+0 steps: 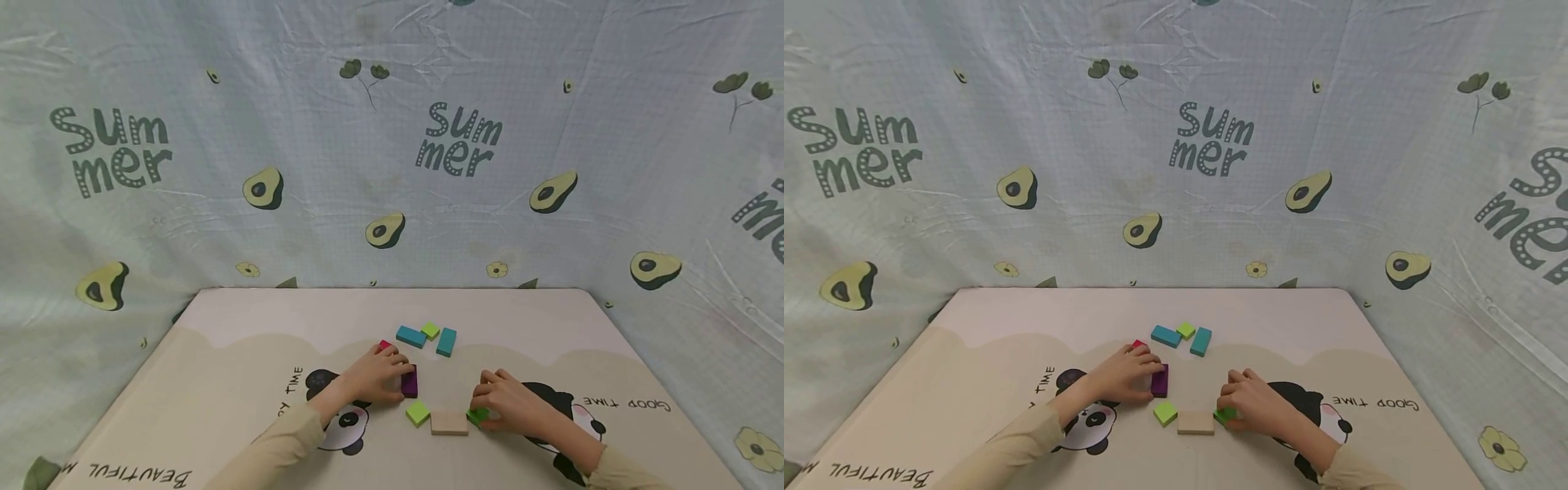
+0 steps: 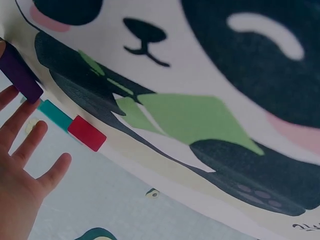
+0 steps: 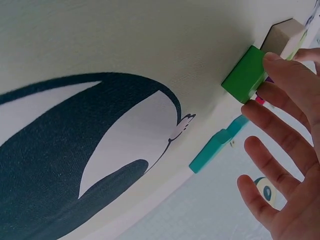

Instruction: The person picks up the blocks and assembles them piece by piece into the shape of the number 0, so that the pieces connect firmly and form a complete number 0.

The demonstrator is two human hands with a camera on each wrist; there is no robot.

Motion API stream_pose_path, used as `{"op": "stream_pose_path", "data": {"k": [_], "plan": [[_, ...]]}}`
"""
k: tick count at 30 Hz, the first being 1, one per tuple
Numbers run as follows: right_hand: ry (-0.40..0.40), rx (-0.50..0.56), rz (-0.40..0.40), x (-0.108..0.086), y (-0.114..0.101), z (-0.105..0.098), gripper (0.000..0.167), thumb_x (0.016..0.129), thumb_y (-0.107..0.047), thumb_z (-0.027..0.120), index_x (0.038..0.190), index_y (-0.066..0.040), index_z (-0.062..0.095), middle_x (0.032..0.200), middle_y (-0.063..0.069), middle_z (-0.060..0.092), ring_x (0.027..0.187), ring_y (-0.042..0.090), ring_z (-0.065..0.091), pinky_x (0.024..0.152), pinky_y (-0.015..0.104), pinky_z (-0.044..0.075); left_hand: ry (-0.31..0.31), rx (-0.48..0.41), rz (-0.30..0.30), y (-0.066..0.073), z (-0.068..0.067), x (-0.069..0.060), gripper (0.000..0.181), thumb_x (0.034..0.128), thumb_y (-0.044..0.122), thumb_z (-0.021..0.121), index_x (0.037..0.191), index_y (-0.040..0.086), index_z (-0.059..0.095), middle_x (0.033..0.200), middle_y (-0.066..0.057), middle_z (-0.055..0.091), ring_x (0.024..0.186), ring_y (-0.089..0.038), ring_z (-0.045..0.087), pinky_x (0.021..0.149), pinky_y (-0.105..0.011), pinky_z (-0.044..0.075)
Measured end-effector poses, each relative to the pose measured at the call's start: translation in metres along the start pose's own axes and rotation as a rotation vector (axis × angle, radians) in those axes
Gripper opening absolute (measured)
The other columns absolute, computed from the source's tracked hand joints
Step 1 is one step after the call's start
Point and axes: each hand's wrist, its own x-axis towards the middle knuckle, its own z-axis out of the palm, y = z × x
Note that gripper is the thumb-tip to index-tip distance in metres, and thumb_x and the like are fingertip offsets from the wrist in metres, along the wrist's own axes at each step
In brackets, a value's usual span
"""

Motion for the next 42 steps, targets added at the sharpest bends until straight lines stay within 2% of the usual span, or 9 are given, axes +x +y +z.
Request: {"op": "stream_pose_path", "data": {"k": [8, 24, 34, 39, 42], "plan": [[-0.004, -0.004, 0.005, 0.0003, -0.0005, -0.0007, 0.017, 0.069, -0.033, 0.073, 0.082, -0.027, 0.065, 0.081, -0.014, 0.061, 0.073, 0.004, 0.037, 0.065, 0.023, 0.031, 0.005, -0.05, -0.001, 0.0021, 0.0007, -0.0041, 0.049, 0.079, 0.043, 0.061, 0.122, 0.021, 0.053, 0.118, 0.004, 0.057, 0.111, -0.016, 0.045, 0.09, -0.04, 0.037], [-0.066, 0.03, 0.051, 0.0025, -0.0013, -0.003, 0.017, 0.07, -0.032, 0.072, 0.084, -0.026, 0.067, 0.083, -0.013, 0.062, 0.075, 0.005, 0.039, 0.065, 0.023, 0.031, 0.003, -0.03, 0.008, 0.0032, 0.0009, -0.002, 0.049, 0.0796, 0.046, 0.06, 0.123, 0.023, 0.052, 0.119, 0.005, 0.057, 0.112, -0.016, 0.046, 0.091, -0.041, 0.039], [-0.06, 0.029, 0.063, 0.0012, -0.0019, -0.0018, 0.016, 0.07, -0.033, 0.072, 0.084, -0.027, 0.067, 0.083, -0.014, 0.062, 0.074, 0.005, 0.039, 0.064, 0.022, 0.031, 0.031, -0.06, 0.013, 0.0038, 0.0018, -0.0033, 0.048, 0.0784, 0.043, 0.062, 0.121, 0.022, 0.054, 0.118, 0.004, 0.057, 0.109, -0.016, 0.047, 0.089, -0.041, 0.04], [-0.067, 0.03, 0.071, 0.0008, -0.0027, -0.0025, 0.015, 0.071, -0.032, 0.072, 0.084, -0.027, 0.066, 0.083, -0.014, 0.062, 0.074, 0.005, 0.038, 0.065, 0.022, 0.03, 0.06, -0.037, 0.032, 0.0045, 0.002, -0.0041, 0.047, 0.0781, 0.044, 0.061, 0.119, 0.022, 0.054, 0.119, 0.004, 0.056, 0.107, -0.016, 0.047, 0.087, -0.04, 0.039], [-0.076, 0.039, 0.079, 0.001, -0.003, -0.0028, 0.015, 0.071, -0.033, 0.071, 0.085, -0.027, 0.066, 0.083, -0.014, 0.062, 0.075, 0.005, 0.038, 0.065, 0.022, 0.03, 0.084, 0.01, 0.056, 0.0062, 0.0005, -0.0054, 0.045, 0.0789, 0.046, 0.06, 0.117, 0.024, 0.055, 0.118, 0.004, 0.056, 0.107, -0.015, 0.047, 0.086, -0.038, 0.038]]}}
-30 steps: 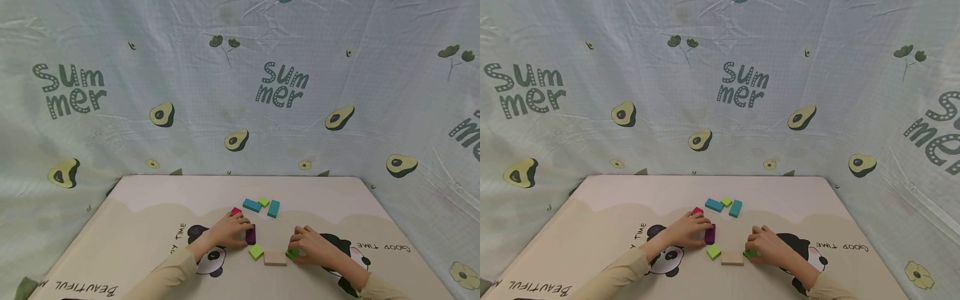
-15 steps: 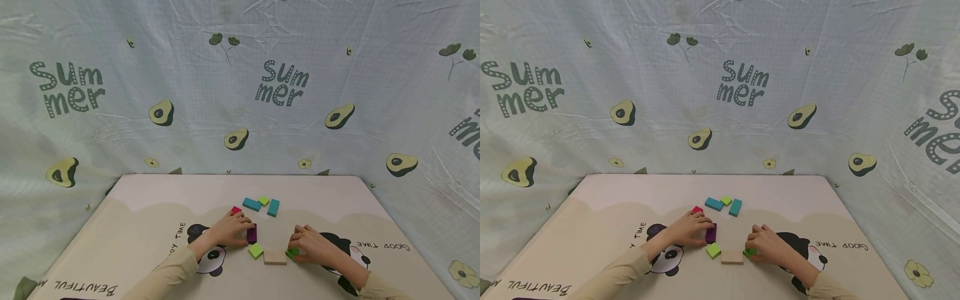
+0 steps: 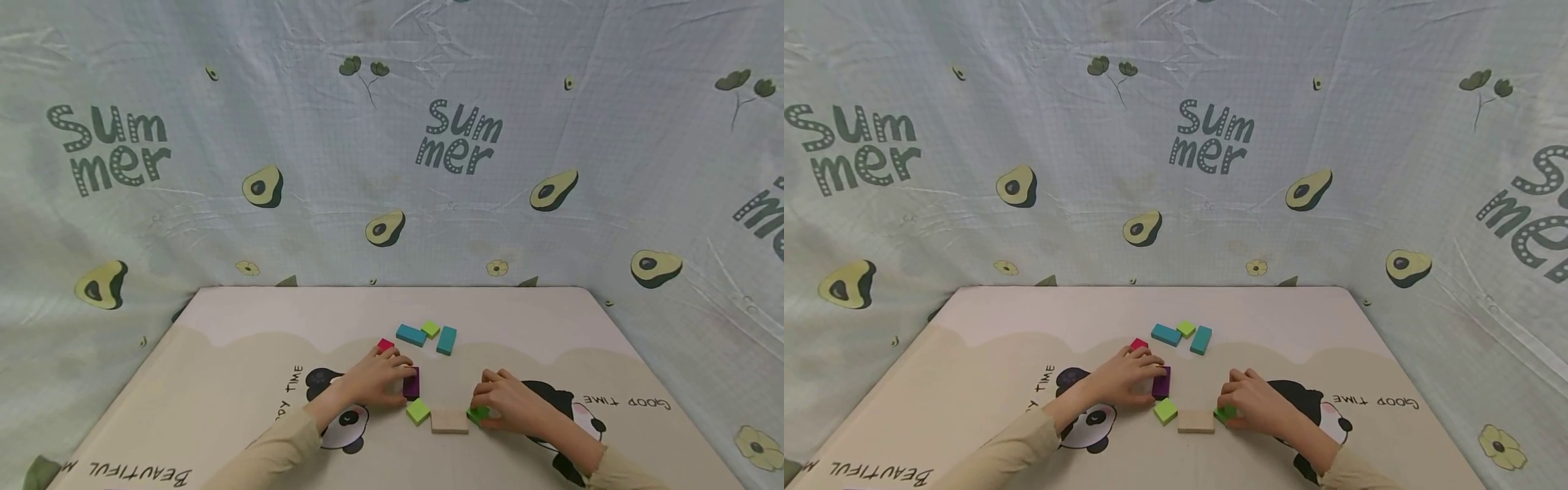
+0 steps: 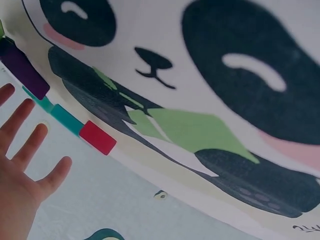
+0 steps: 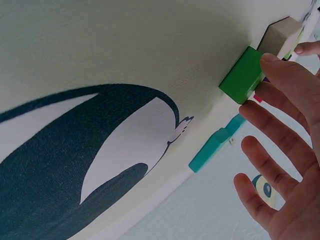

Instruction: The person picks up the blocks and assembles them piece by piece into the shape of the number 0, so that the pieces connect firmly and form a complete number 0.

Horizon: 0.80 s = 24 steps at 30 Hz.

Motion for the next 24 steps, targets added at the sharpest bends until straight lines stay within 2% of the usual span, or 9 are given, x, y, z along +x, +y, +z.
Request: {"op": "stream_pose_path", "data": {"k": [4, 9, 12, 17, 24], "plan": [[-0.015, 0.012, 0.013, 0.0, 0.0, 0.0, 0.016, 0.071, -0.033, 0.071, 0.086, -0.026, 0.067, 0.084, -0.013, 0.063, 0.075, 0.005, 0.039, 0.065, 0.022, 0.031, 0.009, 0.044, 0.026, 0.005, -0.004, -0.003, 0.037, 0.081, 0.045, 0.057, 0.113, 0.027, 0.059, 0.114, 0.005, 0.057, 0.106, -0.015, 0.047, 0.084, -0.035, 0.038], [0.009, -0.006, 0.007, -0.002, 0.001, 0.002, 0.017, 0.071, -0.034, 0.071, 0.086, -0.026, 0.067, 0.084, -0.013, 0.063, 0.075, 0.005, 0.039, 0.064, 0.022, 0.032, -0.031, 0.031, 0.025, 0.011, -0.008, -0.008, 0.03, 0.084, 0.042, 0.054, 0.111, 0.03, 0.061, 0.113, 0.006, 0.059, 0.106, -0.014, 0.047, 0.086, -0.037, 0.038], [0.024, -0.014, 0.001, -0.002, 0.001, 0.004, 0.017, 0.071, -0.034, 0.071, 0.086, -0.027, 0.067, 0.084, -0.013, 0.063, 0.075, 0.005, 0.039, 0.064, 0.022, 0.033, -0.047, 0.025, 0.02, 0.012, -0.008, -0.01, 0.03, 0.0851, 0.04, 0.053, 0.112, 0.03, 0.061, 0.113, 0.007, 0.059, 0.106, -0.014, 0.047, 0.088, -0.039, 0.038], [0.0, 0.007, 0.023, -0.003, 0.001, 0.004, 0.017, 0.073, -0.035, 0.07, 0.087, -0.026, 0.066, 0.085, -0.013, 0.062, 0.076, 0.005, 0.04, 0.065, 0.022, 0.033, -0.061, 0.01, 0.008, 0.013, -0.006, -0.011, 0.03, 0.0854, 0.04, 0.053, 0.112, 0.03, 0.061, 0.114, 0.007, 0.059, 0.107, -0.014, 0.047, 0.09, -0.04, 0.038], [-0.026, 0.041, 0.064, -0.003, 0.0, 0.003, 0.016, 0.074, -0.035, 0.069, 0.087, -0.026, 0.066, 0.086, -0.014, 0.061, 0.078, 0.004, 0.04, 0.067, 0.024, 0.034, -0.063, 0.041, 0.016, 0.014, -0.007, -0.011, 0.029, 0.0858, 0.039, 0.053, 0.113, 0.03, 0.061, 0.115, 0.007, 0.058, 0.108, -0.013, 0.046, 0.089, -0.04, 0.037]]}}
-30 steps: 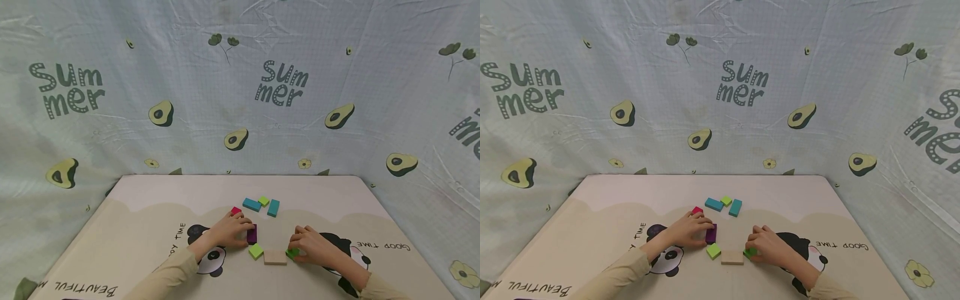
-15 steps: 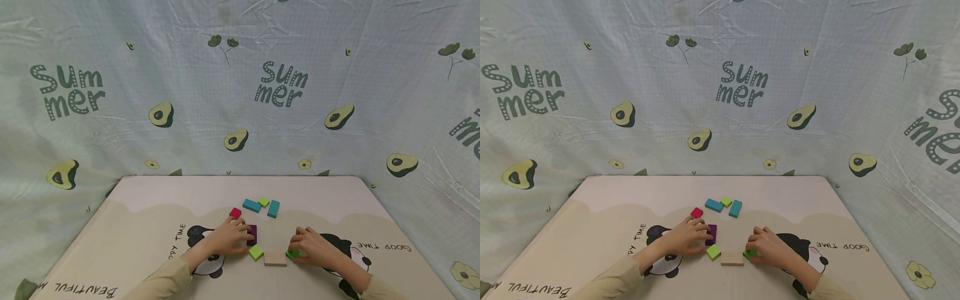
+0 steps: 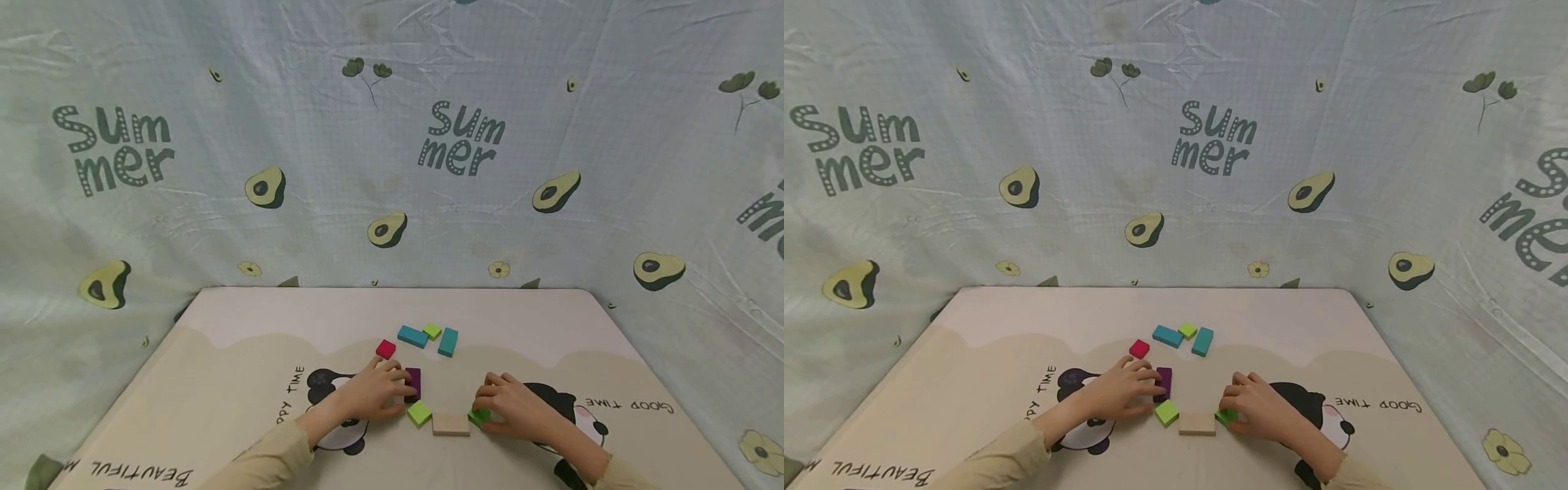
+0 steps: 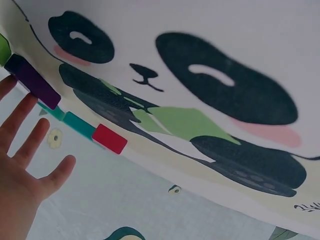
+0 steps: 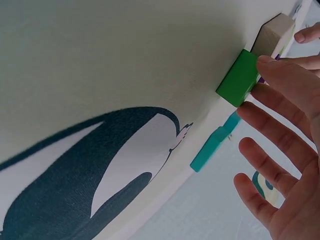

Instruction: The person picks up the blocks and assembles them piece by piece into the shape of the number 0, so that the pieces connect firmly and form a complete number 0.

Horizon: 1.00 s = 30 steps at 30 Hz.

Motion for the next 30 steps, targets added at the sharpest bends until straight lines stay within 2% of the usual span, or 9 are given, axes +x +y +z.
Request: {"op": "stream_pose_path", "data": {"k": [7, 14, 18, 25, 30], "plan": [[0.014, 0.005, 0.009, -0.001, 0.001, 0.002, 0.015, 0.074, -0.034, 0.068, 0.087, -0.027, 0.065, 0.087, -0.014, 0.061, 0.079, 0.005, 0.041, 0.067, 0.024, 0.035, 0.004, 0.016, 0.008, 0.001, 0.0, -0.003, 0.028, 0.0868, 0.036, 0.053, 0.113, 0.03, 0.061, 0.116, 0.007, 0.057, 0.111, -0.013, 0.045, 0.09, -0.042, 0.038], [0.124, -0.022, -0.062, -0.005, 0.003, 0.006, 0.018, 0.073, -0.033, 0.07, 0.089, -0.028, 0.065, 0.086, -0.015, 0.061, 0.077, 0.003, 0.04, 0.065, 0.023, 0.034, 0.008, 0.025, 0.028, 0.0, 0.0, -0.003, 0.029, 0.0875, 0.035, 0.052, 0.115, 0.03, 0.06, 0.116, 0.008, 0.057, 0.111, -0.012, 0.046, 0.09, -0.043, 0.039], [0.164, -0.025, -0.074, -0.005, 0.004, 0.002, 0.019, 0.072, -0.03, 0.071, 0.09, -0.027, 0.065, 0.086, -0.015, 0.062, 0.078, 0.003, 0.041, 0.065, 0.022, 0.034, 0.003, 0.027, 0.029, 0.0, 0.0, -0.003, 0.029, 0.0871, 0.035, 0.053, 0.115, 0.029, 0.06, 0.116, 0.008, 0.057, 0.111, -0.012, 0.047, 0.09, -0.041, 0.039], [0.3, -0.105, -0.134, 0.003, 0.02, 0.0, 0.022, 0.068, -0.023, 0.074, 0.089, -0.021, 0.067, 0.084, -0.011, 0.062, 0.075, 0.005, 0.042, 0.063, 0.023, 0.036, -0.008, 0.035, 0.033, 0.0, 0.001, -0.002, 0.031, 0.0868, 0.035, 0.053, 0.117, 0.03, 0.059, 0.117, 0.008, 0.057, 0.111, -0.012, 0.047, 0.091, -0.04, 0.039], [0.326, -0.169, -0.129, 0.015, 0.036, 0.001, 0.025, 0.068, -0.021, 0.075, 0.092, -0.017, 0.067, 0.084, -0.008, 0.062, 0.076, 0.009, 0.047, 0.064, 0.026, 0.04, -0.007, 0.038, 0.035, 0.0, -0.001, -0.002, 0.031, 0.0863, 0.035, 0.054, 0.116, 0.029, 0.059, 0.117, 0.007, 0.058, 0.111, -0.013, 0.048, 0.09, -0.039, 0.039]]}}
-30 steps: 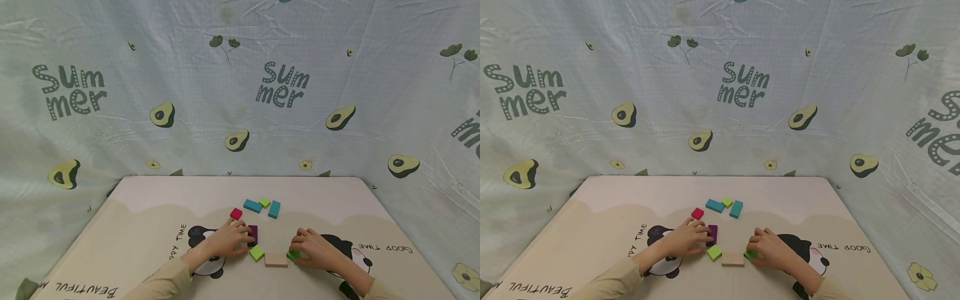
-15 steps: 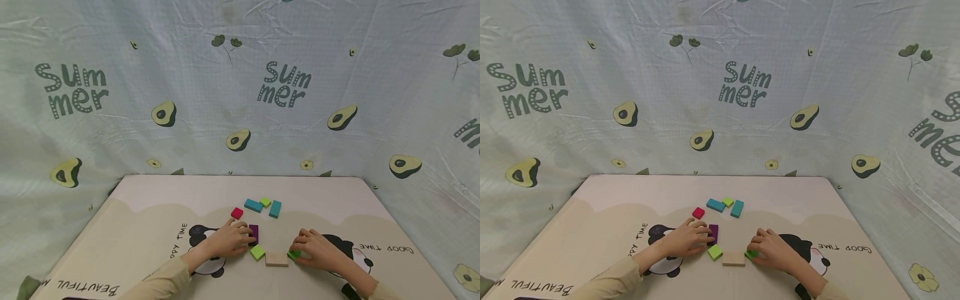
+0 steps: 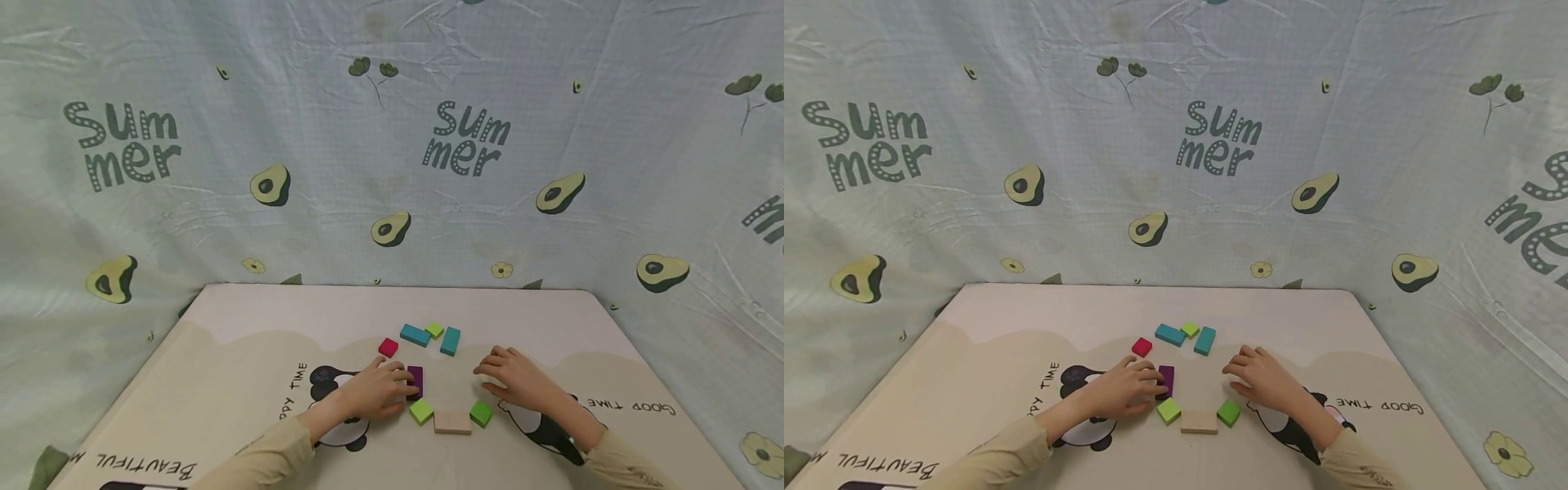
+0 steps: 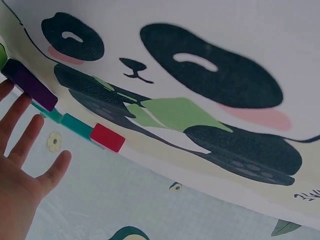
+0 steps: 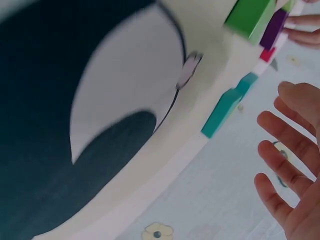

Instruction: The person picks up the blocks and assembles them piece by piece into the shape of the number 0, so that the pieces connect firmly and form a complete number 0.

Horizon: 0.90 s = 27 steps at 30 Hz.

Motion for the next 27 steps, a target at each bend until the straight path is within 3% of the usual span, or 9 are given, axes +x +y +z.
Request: {"op": "stream_pose_path", "data": {"k": [8, 17, 27], "plan": [[-0.028, -0.044, 0.008, 0.015, 0.023, 0.014, 0.031, 0.07, -0.02, 0.074, 0.099, -0.013, 0.065, 0.091, -0.002, 0.063, 0.083, 0.015, 0.051, 0.066, 0.03, 0.044, 0.006, -0.003, 0.007, -0.001, -0.001, 0.0, 0.031, 0.0861, 0.035, 0.054, 0.116, 0.029, 0.059, 0.116, 0.008, 0.058, 0.11, -0.013, 0.049, 0.089, -0.039, 0.04], [-0.031, -0.123, 0.118, 0.033, 0.031, 0.033, 0.044, 0.073, -0.038, 0.069, 0.106, -0.01, 0.062, 0.096, 0.002, 0.062, 0.086, 0.019, 0.052, 0.067, 0.036, 0.042, 0.013, -0.005, 0.01, -0.001, -0.002, 0.0, 0.03, 0.0861, 0.035, 0.054, 0.115, 0.029, 0.06, 0.115, 0.007, 0.059, 0.109, -0.013, 0.049, 0.088, -0.039, 0.042], [-0.128, -0.13, 0.234, 0.05, 0.034, 0.05, 0.056, 0.074, -0.05, 0.064, 0.111, -0.008, 0.059, 0.101, 0.005, 0.06, 0.091, 0.021, 0.05, 0.07, 0.037, 0.04, 0.021, 0.025, 0.018, 0.0, -0.002, 0.0, 0.031, 0.0854, 0.035, 0.054, 0.116, 0.029, 0.06, 0.115, 0.008, 0.059, 0.108, -0.012, 0.049, 0.087, -0.036, 0.041]]}}
